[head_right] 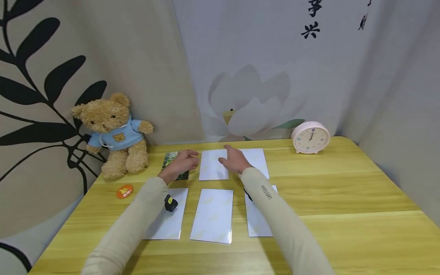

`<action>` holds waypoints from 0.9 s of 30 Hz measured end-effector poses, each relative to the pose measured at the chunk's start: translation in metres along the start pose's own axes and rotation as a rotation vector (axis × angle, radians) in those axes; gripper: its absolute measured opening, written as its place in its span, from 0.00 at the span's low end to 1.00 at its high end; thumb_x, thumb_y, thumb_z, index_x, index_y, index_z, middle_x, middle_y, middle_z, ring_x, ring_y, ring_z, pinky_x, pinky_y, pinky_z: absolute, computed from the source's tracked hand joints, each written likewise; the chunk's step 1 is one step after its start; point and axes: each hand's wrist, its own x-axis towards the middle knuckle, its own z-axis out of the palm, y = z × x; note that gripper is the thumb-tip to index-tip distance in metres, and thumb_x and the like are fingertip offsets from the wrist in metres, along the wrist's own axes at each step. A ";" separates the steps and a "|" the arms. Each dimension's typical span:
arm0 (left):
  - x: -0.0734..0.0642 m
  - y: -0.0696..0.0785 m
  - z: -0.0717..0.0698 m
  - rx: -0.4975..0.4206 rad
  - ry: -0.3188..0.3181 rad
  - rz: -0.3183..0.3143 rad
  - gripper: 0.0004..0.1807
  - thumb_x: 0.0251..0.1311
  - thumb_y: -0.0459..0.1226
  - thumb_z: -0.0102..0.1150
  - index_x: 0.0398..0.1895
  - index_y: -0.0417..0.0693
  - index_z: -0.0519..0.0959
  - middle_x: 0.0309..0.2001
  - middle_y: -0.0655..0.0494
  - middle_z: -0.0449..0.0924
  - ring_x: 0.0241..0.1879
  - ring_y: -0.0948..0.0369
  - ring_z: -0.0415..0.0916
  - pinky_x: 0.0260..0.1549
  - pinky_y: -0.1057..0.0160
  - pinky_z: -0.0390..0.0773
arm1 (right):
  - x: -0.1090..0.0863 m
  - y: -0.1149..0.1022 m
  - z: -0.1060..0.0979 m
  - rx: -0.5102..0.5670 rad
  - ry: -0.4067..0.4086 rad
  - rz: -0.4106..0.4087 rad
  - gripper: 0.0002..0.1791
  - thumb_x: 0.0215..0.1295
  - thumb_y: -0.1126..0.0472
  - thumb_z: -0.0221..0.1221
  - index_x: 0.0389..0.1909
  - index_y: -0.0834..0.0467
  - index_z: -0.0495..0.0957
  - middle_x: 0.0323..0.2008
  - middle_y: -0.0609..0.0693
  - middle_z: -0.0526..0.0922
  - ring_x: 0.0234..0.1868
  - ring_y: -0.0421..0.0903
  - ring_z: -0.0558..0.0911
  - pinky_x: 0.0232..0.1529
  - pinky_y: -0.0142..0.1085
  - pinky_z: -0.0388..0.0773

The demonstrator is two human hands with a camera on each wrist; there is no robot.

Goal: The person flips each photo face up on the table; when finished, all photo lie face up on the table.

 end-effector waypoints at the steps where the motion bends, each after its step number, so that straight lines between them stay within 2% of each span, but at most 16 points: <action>1: 0.001 0.001 0.002 0.008 -0.005 -0.015 0.30 0.74 0.43 0.49 0.74 0.41 0.63 0.69 0.42 0.70 0.63 0.46 0.75 0.64 0.48 0.75 | -0.001 0.002 0.000 0.008 -0.004 0.003 0.37 0.76 0.51 0.51 0.79 0.59 0.50 0.75 0.65 0.63 0.74 0.62 0.67 0.72 0.56 0.67; 6: 0.003 0.004 0.006 0.014 -0.016 -0.082 0.31 0.74 0.46 0.50 0.75 0.44 0.61 0.71 0.43 0.67 0.65 0.45 0.73 0.66 0.46 0.73 | 0.000 0.007 0.005 0.052 -0.028 -0.001 0.37 0.77 0.52 0.52 0.79 0.59 0.50 0.74 0.67 0.62 0.72 0.62 0.69 0.68 0.55 0.72; 12: 0.005 0.004 0.008 -0.007 -0.021 -0.093 0.32 0.73 0.46 0.51 0.75 0.43 0.61 0.74 0.43 0.63 0.69 0.44 0.70 0.68 0.46 0.71 | -0.001 0.005 0.010 0.084 -0.038 0.022 0.37 0.77 0.52 0.52 0.80 0.57 0.50 0.74 0.66 0.63 0.72 0.62 0.70 0.68 0.55 0.72; 21: 0.008 0.004 0.011 0.006 -0.012 -0.108 0.31 0.72 0.46 0.51 0.74 0.44 0.64 0.74 0.45 0.63 0.67 0.47 0.72 0.65 0.48 0.74 | 0.000 0.005 0.014 0.028 -0.033 0.026 0.36 0.76 0.52 0.52 0.79 0.59 0.52 0.72 0.66 0.66 0.71 0.63 0.70 0.70 0.55 0.70; 27: 0.008 0.006 0.010 -0.093 -0.004 -0.105 0.31 0.73 0.44 0.51 0.74 0.41 0.62 0.72 0.41 0.63 0.70 0.45 0.67 0.65 0.50 0.76 | 0.003 0.004 0.018 -0.038 -0.024 0.021 0.35 0.76 0.53 0.53 0.78 0.61 0.55 0.70 0.65 0.71 0.71 0.60 0.72 0.71 0.53 0.69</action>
